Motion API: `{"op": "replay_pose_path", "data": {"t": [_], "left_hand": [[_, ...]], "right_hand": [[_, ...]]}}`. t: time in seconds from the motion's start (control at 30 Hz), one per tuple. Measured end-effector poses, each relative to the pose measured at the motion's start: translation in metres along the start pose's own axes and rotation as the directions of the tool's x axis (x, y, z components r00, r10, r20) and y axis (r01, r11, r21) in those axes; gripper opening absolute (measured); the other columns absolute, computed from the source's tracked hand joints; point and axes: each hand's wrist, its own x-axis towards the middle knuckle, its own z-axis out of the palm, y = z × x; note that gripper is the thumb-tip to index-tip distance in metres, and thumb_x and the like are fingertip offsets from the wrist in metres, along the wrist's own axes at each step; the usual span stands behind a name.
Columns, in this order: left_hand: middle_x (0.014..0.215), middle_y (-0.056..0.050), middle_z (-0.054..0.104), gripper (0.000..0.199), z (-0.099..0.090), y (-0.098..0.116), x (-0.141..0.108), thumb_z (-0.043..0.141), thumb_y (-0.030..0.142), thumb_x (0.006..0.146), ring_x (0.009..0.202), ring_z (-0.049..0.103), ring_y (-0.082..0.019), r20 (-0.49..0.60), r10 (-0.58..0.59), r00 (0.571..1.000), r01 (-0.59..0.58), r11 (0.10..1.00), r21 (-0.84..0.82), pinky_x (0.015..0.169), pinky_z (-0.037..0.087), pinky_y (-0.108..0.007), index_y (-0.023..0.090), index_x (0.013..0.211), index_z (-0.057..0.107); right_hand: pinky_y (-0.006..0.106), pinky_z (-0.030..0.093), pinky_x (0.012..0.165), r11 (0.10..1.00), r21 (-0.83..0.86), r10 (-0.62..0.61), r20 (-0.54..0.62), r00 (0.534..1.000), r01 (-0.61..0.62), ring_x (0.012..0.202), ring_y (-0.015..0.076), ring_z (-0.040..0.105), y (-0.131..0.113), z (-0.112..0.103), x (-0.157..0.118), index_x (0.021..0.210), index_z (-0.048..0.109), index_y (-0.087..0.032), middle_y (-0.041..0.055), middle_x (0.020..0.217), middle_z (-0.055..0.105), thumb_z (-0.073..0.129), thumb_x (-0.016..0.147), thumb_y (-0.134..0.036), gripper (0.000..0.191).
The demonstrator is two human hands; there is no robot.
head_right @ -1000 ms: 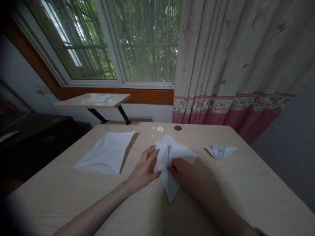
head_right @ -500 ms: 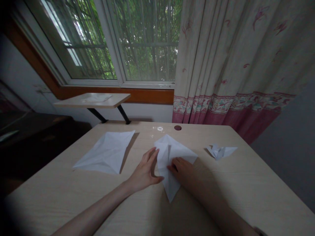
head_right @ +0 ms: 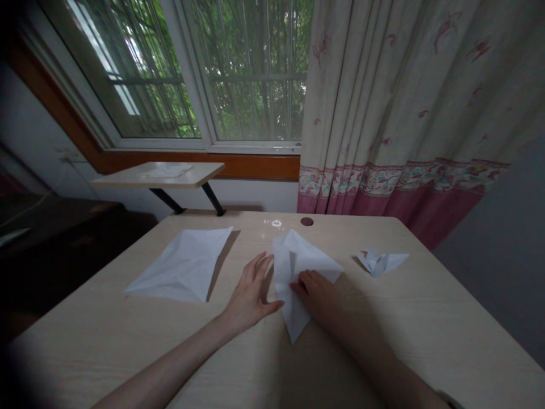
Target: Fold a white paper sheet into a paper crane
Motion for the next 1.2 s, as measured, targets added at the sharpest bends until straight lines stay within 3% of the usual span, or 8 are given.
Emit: {"op": "replay_pose_path", "data": {"t": [0.4,0.87,1.2], "left_hand": [[0.147,-0.015,0.029,0.098,0.0018,-0.0007,-0.0007,0.082,0.033,0.063,0.136,0.029,-0.036,0.008,-0.014,1.0,0.014,1.0,-0.006,0.108,0.034,-0.052,0.021,0.145,0.029],[0.148,-0.016,0.028,0.098,-0.0001,0.0017,-0.0007,0.079,0.037,0.066,0.136,0.027,-0.037,0.039,0.028,0.999,-0.03,0.998,0.049,0.109,0.03,-0.057,0.022,0.146,0.023],[0.155,-0.024,0.015,0.114,0.0017,0.0054,-0.0032,0.075,0.053,0.064,0.144,0.01,-0.038,0.263,-0.102,0.96,0.078,0.992,0.097,0.114,0.014,-0.059,0.011,0.149,0.013]], "right_hand": [[0.032,0.041,0.07,0.999,0.032,0.034,0.018,0.999,-0.034,0.077,0.0205,0.061,0.0068,0.0072,-0.001,0.079,0.056,-0.021,0.0041,0.082,0.065,0.049,0.093,-0.029,0.018],[0.031,0.04,0.069,0.999,-0.003,0.037,0.053,0.998,-0.037,0.077,0.019,0.06,0.002,0.0005,0.0019,0.079,0.056,-0.02,0.0043,0.083,0.065,0.043,0.095,-0.03,0.022],[0.03,0.04,0.069,0.999,0.007,0.042,0.061,0.997,-0.043,0.076,0.0186,0.059,0.002,-0.0017,0.0024,0.078,0.056,-0.021,0.0037,0.081,0.065,0.046,0.094,-0.031,0.021]]}}
